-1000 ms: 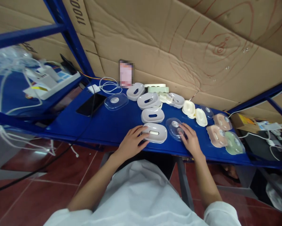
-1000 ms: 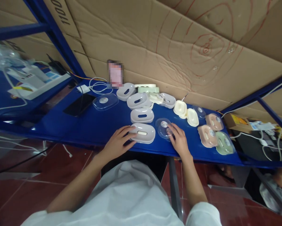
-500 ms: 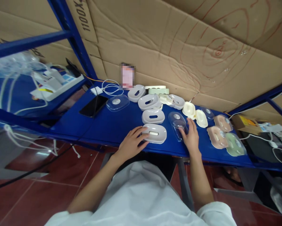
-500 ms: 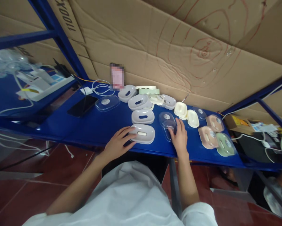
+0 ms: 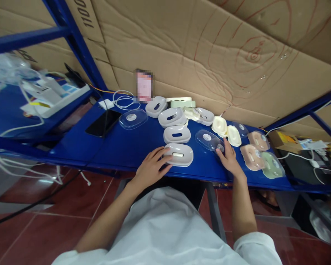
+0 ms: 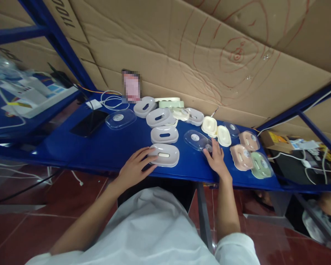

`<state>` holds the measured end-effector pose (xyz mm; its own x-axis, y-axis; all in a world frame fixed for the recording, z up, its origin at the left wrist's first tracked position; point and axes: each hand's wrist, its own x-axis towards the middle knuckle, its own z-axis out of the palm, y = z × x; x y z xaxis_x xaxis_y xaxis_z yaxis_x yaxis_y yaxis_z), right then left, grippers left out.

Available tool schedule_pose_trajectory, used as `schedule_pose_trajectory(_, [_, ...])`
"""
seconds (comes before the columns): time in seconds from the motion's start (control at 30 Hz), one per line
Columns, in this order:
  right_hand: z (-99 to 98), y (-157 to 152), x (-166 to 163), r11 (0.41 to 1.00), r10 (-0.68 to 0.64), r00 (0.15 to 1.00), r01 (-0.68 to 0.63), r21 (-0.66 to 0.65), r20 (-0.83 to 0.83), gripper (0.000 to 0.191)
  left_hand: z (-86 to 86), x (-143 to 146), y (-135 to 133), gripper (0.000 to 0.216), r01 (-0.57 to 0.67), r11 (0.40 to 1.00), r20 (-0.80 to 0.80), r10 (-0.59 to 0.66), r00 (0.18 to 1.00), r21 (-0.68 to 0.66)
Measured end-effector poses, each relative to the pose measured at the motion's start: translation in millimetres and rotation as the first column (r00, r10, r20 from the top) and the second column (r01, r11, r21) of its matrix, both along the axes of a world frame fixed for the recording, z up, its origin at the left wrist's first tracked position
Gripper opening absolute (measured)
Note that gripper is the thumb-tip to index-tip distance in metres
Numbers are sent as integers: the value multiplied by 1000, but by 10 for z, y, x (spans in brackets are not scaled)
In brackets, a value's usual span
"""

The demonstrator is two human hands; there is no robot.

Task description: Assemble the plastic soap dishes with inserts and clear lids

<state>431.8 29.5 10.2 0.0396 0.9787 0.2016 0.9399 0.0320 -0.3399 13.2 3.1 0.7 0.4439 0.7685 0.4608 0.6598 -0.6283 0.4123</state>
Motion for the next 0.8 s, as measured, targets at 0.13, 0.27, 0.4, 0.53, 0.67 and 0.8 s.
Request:
schedule_pose_trajectory(0.13, [-54,-289,-85,974,-205,969,189,124,136,86,4,0,-7,25,-6,1000,-12,6,1000,15])
schedule_pose_trajectory(0.27, [64,-541,-141,864,-388,912,310,396,133,77,-3,-1,-6,25,-9,1000,-7,9,1000,28])
schedule_pose_trajectory(0.4, [159,-566,-325,798,-411,910,336,500,45,79,0,2,-4,26,-5,1000,18,5,1000,6])
schedule_pose_trajectory(0.53, [31,-468,-725,959,31,999,-32,283,5,66,6,-22,-5,37,-20,998,74,24,997,-59])
schedule_pose_trajectory(0.67, [-64,-369,-1072,948,272,962,-269,169,7,52,-6,-69,2,55,-10,987,160,36,987,-158])
schedule_pose_trajectory(0.8, [-36,-229,-1172,971,151,988,-152,187,19,52,-23,-63,2,31,-22,991,137,40,990,-133])
